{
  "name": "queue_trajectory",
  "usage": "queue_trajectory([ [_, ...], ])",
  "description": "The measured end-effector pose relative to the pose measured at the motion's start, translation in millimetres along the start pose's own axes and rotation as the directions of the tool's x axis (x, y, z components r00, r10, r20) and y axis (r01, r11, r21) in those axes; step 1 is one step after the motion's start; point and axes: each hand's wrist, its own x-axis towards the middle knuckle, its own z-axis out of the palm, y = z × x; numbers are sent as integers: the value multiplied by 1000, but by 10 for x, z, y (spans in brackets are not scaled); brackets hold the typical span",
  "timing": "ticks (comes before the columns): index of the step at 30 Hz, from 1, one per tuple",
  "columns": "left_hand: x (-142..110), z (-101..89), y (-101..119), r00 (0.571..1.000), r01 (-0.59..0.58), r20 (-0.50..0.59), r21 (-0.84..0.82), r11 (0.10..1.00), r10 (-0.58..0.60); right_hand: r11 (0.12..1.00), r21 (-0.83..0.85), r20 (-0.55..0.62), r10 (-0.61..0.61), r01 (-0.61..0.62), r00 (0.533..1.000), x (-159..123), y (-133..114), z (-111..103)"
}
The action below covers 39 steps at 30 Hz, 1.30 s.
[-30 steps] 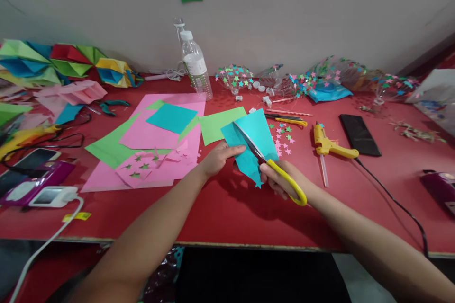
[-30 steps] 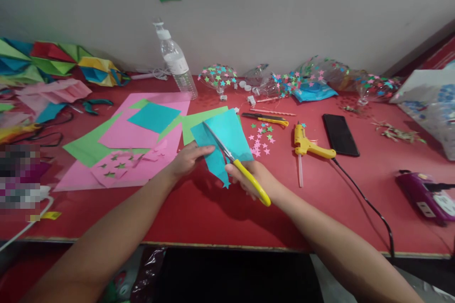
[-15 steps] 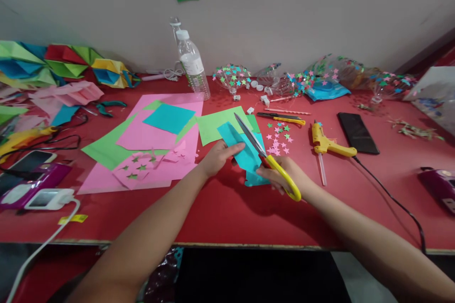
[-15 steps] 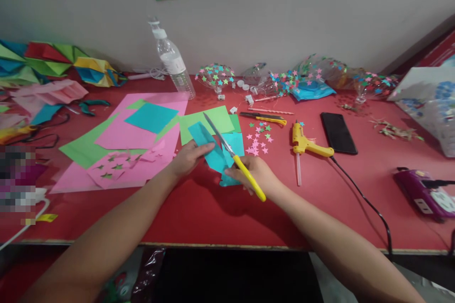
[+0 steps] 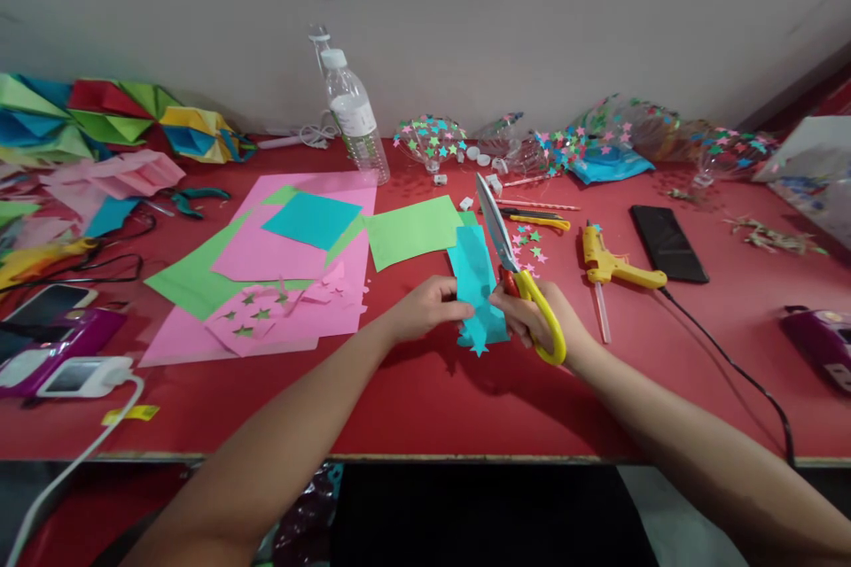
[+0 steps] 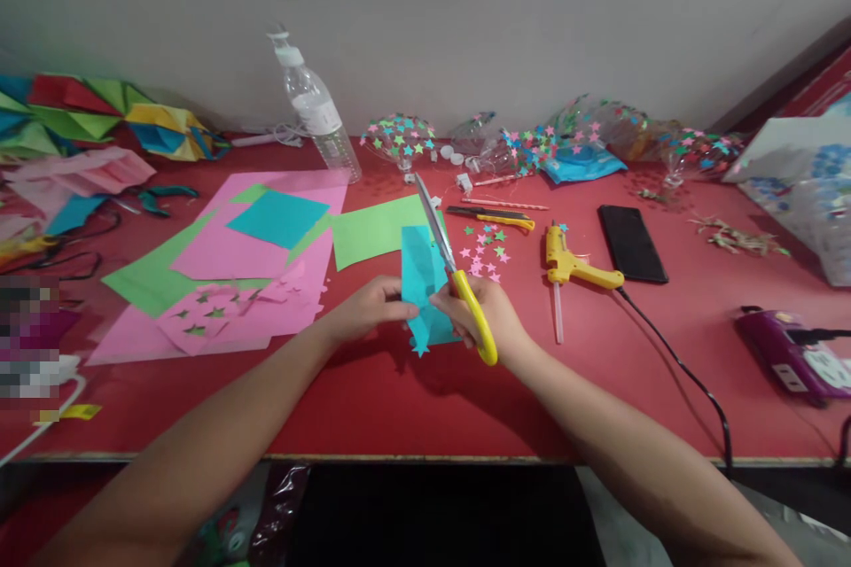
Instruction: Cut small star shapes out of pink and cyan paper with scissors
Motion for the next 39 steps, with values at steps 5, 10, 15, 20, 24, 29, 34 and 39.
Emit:
queue_trajectory([
  [5,0,38,-33,998,9,58,28,1000,-11,1000,9,-6,-9,9,1000,-6,1,34],
  [10,42,13,-68,985,-85,-140,88,992,97,999,36,-103,-29,33,994,21,-17,-13],
  [15,46,-6,-121,975,-103,-137,409,906,173,990,102,-220,-76,100,973,95,17,-129],
  [20,28,-94,-79,959,56,-233,719,693,164,987,124,-267,-66,102,962,132,47,-203],
  [24,51,-300,-48,859,209,-460,714,668,223,985,127,-256,-78,113,964,158,88,-210],
  [29,70,-354,-75,818,69,-524,495,866,235,991,109,-233,-55,83,971,163,116,-196],
  [34,68,-25,-111,940,-58,-303,301,952,154,999,30,-126,37,-34,991,113,78,-114],
  [39,48,163,-92,992,-111,-54,50,993,114,998,49,-27,45,-44,999,66,65,-21],
])
